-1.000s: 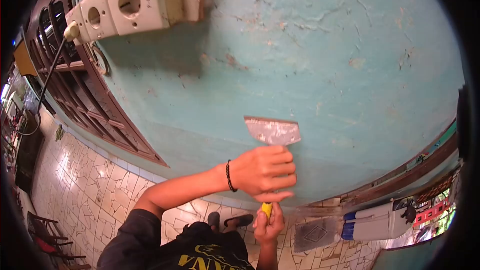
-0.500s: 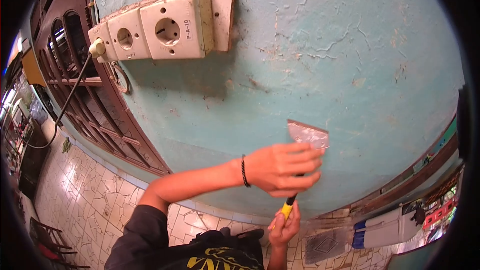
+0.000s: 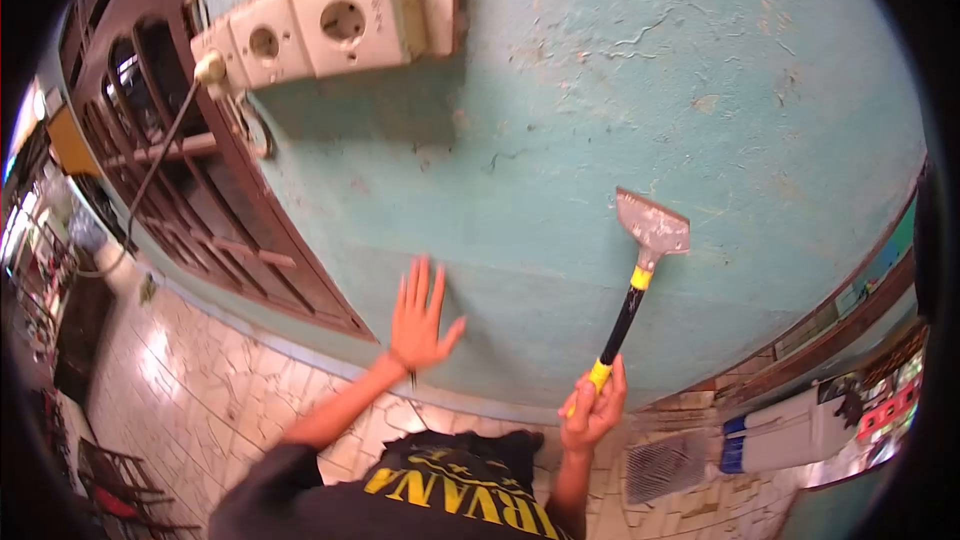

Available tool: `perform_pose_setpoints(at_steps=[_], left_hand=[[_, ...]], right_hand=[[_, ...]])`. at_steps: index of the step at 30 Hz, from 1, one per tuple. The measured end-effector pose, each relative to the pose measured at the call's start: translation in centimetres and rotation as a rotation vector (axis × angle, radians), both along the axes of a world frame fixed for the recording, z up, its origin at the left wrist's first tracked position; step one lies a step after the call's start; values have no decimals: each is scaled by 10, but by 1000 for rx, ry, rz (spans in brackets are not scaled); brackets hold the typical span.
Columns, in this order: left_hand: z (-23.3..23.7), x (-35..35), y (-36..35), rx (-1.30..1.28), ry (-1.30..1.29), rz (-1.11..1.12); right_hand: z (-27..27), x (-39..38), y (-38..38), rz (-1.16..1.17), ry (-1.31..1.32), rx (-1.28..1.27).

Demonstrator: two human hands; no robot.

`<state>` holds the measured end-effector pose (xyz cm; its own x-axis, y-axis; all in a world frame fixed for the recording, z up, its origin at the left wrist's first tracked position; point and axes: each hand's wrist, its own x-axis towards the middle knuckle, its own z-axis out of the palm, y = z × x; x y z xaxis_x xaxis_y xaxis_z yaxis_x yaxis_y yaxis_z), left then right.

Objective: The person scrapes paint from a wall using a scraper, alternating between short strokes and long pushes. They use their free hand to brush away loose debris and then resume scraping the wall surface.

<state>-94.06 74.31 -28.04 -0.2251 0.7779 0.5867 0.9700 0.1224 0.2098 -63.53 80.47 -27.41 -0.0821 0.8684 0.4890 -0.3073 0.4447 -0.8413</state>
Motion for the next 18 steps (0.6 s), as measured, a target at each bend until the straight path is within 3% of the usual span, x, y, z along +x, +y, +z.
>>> perform_pose_setpoints(at_steps=[1, 2, 4, 6, 7, 10, 12, 14, 15, 17, 18], left_hand=[[-53, 2, -29, -250, -46, 143], [-98, -14, -44, -922, -205, 273], [-77, -54, -44, -1434, -237, -250], [-16, -50, -42, -763, -149, -132], [35, -44, -33, -306, -81, -250], [173, -13, 0, 184, 212, -411], [233, 2, 23, 464, 341, -473], [259, 21, 53, 638, 358, -353], [250, 33, 71, 582, 342, -310], [204, 39, 112, 468, 305, -230], [176, 43, 112, 302, 341, -378]], right_hand=[[-5, 1, -3, -31, -10, -13], [-12, 6, -3, -12, -59, 18], [-16, 7, -8, 8, -58, -12], [-17, 10, -12, 22, -77, -50], [-15, 10, -12, 24, -76, -50], [-11, 2, -11, 36, -33, -59], [-7, -1, -9, 53, 35, -67], [1, -5, -9, 52, 51, -47], [4, -6, -10, 50, 59, -37], [5, -6, -12, 53, 49, -8], [5, -4, -13, 52, 44, 5]])
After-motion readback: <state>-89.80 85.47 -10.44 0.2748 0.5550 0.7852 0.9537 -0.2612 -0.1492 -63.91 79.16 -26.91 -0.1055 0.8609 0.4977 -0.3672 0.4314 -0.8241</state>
